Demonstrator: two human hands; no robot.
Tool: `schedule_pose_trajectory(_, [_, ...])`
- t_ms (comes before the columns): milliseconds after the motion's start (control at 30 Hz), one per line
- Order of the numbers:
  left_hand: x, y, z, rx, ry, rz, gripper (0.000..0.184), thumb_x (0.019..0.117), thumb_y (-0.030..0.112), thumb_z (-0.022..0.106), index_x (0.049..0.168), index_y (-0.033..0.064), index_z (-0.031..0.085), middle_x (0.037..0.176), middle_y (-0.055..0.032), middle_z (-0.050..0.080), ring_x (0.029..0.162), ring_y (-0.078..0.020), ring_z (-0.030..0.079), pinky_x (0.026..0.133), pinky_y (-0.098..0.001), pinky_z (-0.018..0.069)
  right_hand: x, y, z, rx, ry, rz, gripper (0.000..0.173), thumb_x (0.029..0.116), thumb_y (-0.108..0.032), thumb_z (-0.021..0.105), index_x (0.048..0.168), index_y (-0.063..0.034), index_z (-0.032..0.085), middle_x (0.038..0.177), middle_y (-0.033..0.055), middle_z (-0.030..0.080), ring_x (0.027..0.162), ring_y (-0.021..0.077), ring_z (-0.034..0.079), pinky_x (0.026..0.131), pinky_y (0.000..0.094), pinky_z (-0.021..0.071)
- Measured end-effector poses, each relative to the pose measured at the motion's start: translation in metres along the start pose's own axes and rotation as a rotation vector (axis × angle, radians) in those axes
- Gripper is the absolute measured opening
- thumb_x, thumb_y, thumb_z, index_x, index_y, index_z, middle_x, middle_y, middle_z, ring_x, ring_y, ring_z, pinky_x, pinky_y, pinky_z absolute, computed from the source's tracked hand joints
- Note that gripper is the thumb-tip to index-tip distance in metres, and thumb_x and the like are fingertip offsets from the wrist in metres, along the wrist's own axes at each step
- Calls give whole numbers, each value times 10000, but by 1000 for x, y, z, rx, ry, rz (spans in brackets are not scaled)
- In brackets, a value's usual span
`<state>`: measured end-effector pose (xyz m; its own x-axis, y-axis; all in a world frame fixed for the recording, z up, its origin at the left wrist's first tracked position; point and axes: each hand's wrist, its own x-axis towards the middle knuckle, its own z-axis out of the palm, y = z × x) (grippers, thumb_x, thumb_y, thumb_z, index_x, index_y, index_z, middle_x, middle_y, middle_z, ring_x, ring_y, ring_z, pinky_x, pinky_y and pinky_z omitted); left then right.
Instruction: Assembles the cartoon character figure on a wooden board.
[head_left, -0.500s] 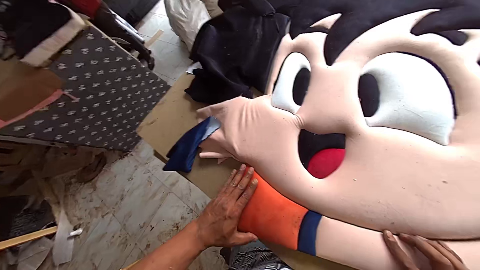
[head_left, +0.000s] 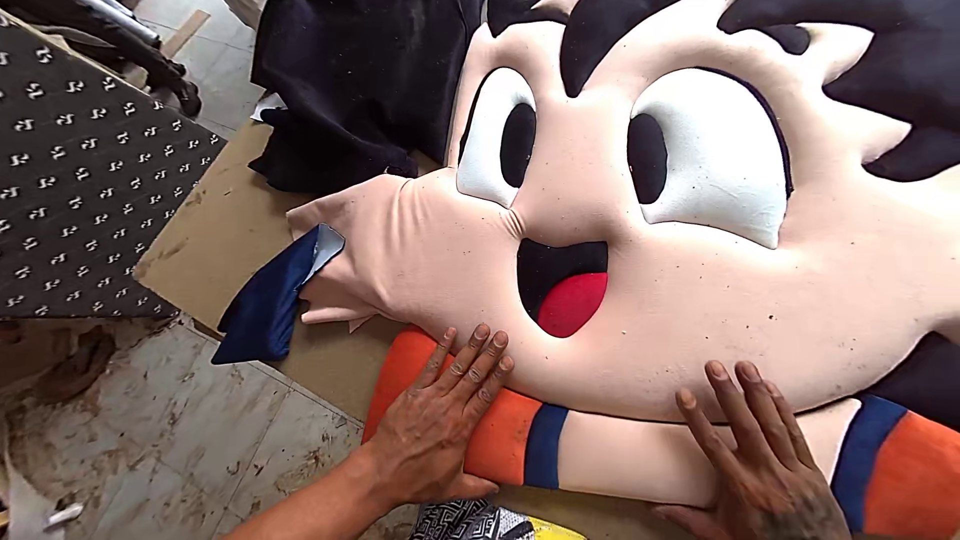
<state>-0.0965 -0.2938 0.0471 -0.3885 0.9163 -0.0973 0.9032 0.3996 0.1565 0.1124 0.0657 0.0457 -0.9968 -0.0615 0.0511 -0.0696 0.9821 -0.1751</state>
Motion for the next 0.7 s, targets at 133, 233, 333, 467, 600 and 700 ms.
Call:
schedule_pose_trajectory(133, [2,-1,2,-10,16,-1,1420,583,976,551,1661,134,169,1731,-105,154,1604,-290,100,1273,-638,80,11,9,7,-22,0,-41,1391,544,-994,566,1620,-146,325,1670,223,276,1551,402,252,1267,605,154])
schedule_pose_trajectory(233, [2,-1,3,-13,26,-5,1421,582,974,550,1659,125,180,1730,-111,153,1604,-294,95,1276,-634,72,13,9,11,-17,41,-42,1363,535,-979,581,1605,-163,364,1640,216,344,1528,401,306,1257,610,183])
schedule_pose_trajectory(333, [0,4,0,-16,50,-19,1388,604,979,510,1656,130,193,1724,-150,153,1598,-346,103,1265,-654,92,16,1,15,1,71,-39,1301,576,-982,547,1588,-179,395,1606,217,403,1503,413,351,1226,640,243])
schedule_pose_trajectory(467, [50,47,1,-87,-20,103,1308,659,958,525,1665,207,156,1714,-231,83,1579,-453,80,1212,-729,96,8,-1,6,13,41,25,1270,579,-982,564,1570,-198,437,1611,175,419,1521,364,341,1242,617,265])
schedule_pose_trajectory(600, [104,103,22,-121,101,193,1210,711,966,429,1668,273,168,1738,-132,75,1592,-408,48,1217,-724,70,8,1,7,17,48,16,1261,575,-985,569,1557,-201,463,1615,159,418,1531,339,331,1262,572,258])
schedule_pose_trajectory(700, [113,108,31,-83,149,198,1207,709,967,403,1673,300,116,1747,-81,44,1602,-364,16,1234,-697,43,5,1,9,34,88,-1,1232,613,-972,563,1549,-177,475,1617,154,418,1536,332,321,1269,547,250])
